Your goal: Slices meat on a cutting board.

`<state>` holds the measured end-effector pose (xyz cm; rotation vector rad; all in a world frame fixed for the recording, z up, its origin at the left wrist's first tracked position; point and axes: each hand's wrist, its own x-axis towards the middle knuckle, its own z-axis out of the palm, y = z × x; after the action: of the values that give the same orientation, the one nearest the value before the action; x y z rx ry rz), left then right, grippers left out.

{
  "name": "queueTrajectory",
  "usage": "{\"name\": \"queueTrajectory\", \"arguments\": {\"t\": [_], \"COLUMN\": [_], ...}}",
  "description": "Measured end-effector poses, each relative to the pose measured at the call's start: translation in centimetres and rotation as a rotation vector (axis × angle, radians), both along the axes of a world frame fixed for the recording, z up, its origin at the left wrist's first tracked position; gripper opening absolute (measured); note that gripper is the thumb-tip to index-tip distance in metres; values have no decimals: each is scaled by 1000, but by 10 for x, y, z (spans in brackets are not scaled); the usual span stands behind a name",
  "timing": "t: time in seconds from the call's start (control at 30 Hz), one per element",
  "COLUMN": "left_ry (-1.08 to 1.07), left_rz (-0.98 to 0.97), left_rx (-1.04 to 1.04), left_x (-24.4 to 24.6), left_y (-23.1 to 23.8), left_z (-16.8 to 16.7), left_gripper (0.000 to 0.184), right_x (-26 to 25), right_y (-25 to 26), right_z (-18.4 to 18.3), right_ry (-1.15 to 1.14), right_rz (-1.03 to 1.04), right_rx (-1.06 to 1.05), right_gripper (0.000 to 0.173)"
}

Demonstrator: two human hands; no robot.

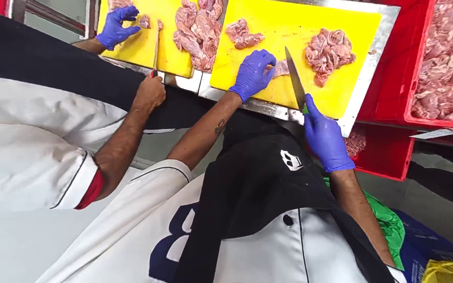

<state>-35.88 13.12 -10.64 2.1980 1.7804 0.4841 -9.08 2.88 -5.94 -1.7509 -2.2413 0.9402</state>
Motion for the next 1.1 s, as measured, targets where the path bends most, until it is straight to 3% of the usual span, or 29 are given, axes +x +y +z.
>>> {"name": "queueTrajectory", "arguments": {"t": [0.13, 0.37, 0.63, 0.83, 1.0, 1.1], "left_ry": [-59, -51, -326, -125, -74, -133], "left_rz": [-68, -49, 138, -86, -72, -60], "left_rx": [8, 42, 106, 30, 71, 62], "left_x": [13, 14, -37, -31, -28, -35], "left_y": [1, 0, 4, -8, -8, -7], "left_z": [-15, -19, -19, -21, -23, -24], "left_gripper": [23, 22, 17, 20, 21, 20], "right_x": [-9, -74, 11, -29, -78, -74], "right_y": [-8, 68, 2, -1, 44, 45], "right_z": [17, -11, -5, 22, -8, -13], "right_ry": [-232, -99, -70, -178, -100, -72], "right_rz": [116, 84, 116, 193, 175, 169], "right_rx": [16, 35, -36, 3, 0, 5], "right_gripper": [53, 54, 53, 53, 58, 55]}}
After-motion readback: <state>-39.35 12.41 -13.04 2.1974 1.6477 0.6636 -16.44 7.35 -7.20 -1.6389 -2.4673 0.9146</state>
